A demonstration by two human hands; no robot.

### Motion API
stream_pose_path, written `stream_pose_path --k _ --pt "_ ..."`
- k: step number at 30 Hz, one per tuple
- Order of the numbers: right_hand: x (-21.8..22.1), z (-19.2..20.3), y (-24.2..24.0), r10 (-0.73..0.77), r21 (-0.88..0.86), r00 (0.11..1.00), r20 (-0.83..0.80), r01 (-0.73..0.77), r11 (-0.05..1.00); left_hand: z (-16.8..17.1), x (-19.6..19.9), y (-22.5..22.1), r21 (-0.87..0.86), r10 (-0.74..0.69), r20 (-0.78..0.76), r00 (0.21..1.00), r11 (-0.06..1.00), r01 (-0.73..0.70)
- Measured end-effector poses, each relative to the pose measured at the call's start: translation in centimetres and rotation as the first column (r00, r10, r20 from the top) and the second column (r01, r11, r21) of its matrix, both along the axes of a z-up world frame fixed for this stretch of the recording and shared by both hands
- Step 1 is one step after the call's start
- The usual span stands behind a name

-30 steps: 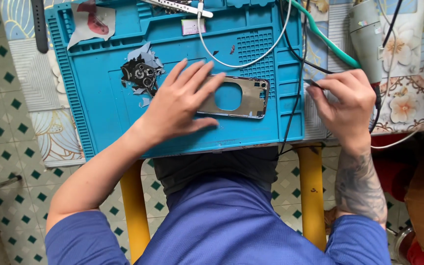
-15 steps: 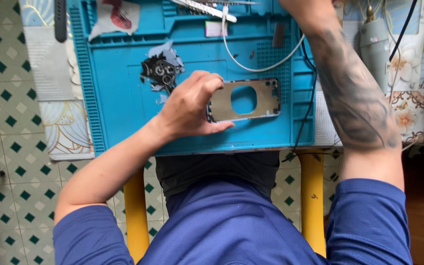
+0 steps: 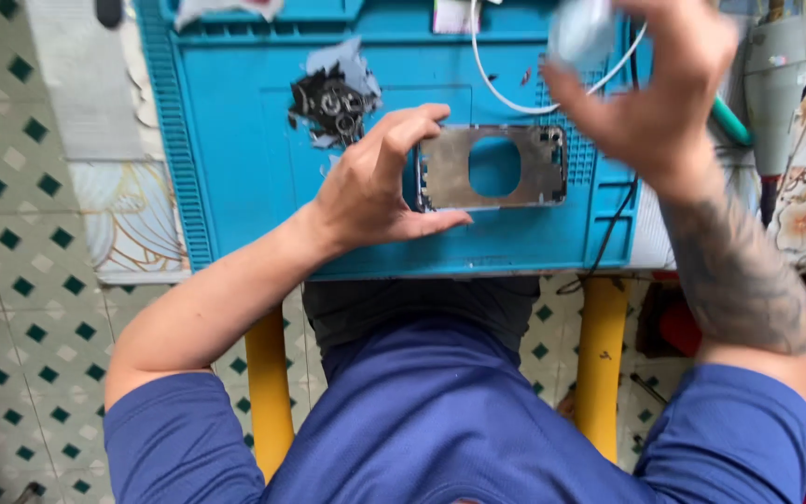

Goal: The person scrapes adhesive residue from a metallic phone frame component, applies liquid from a bottle to the edges, and brushes the surface with a toothbrush.

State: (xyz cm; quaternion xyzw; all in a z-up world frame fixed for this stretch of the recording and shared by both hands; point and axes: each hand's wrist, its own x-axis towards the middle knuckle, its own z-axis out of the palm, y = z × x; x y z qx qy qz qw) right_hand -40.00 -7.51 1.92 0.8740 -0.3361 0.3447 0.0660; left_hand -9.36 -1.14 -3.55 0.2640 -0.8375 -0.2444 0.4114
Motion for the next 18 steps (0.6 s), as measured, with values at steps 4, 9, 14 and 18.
stream_pose_path --k 4,9,14,18 --pt "0.1 0.4 5.4 -0.025 0.261 0.998 0.065 0.007 0.965 0.0 -0.7 0.2 0.074 -0.001 -0.069 0.998 0.997 0.006" --pt "0.6 0.1 7.5 -0.001 0.326 0.999 0.043 -0.013 0.945 0.0 -1.0 0.1 0.032 -0.003 -0.076 0.997 0.999 0.005" --pt "0.8 0.3 8.2 0.137 0.331 0.99 0.015 -0.134 0.934 0.0 -0.9 0.2 -0.02 -0.036 -0.056 0.998 0.999 0.035" --pt "0.9 1.7 8.3 0.172 0.32 0.976 -0.13 -0.123 0.939 0.0 -0.9 0.1 -0.018 -0.048 -0.051 0.998 0.999 0.047"
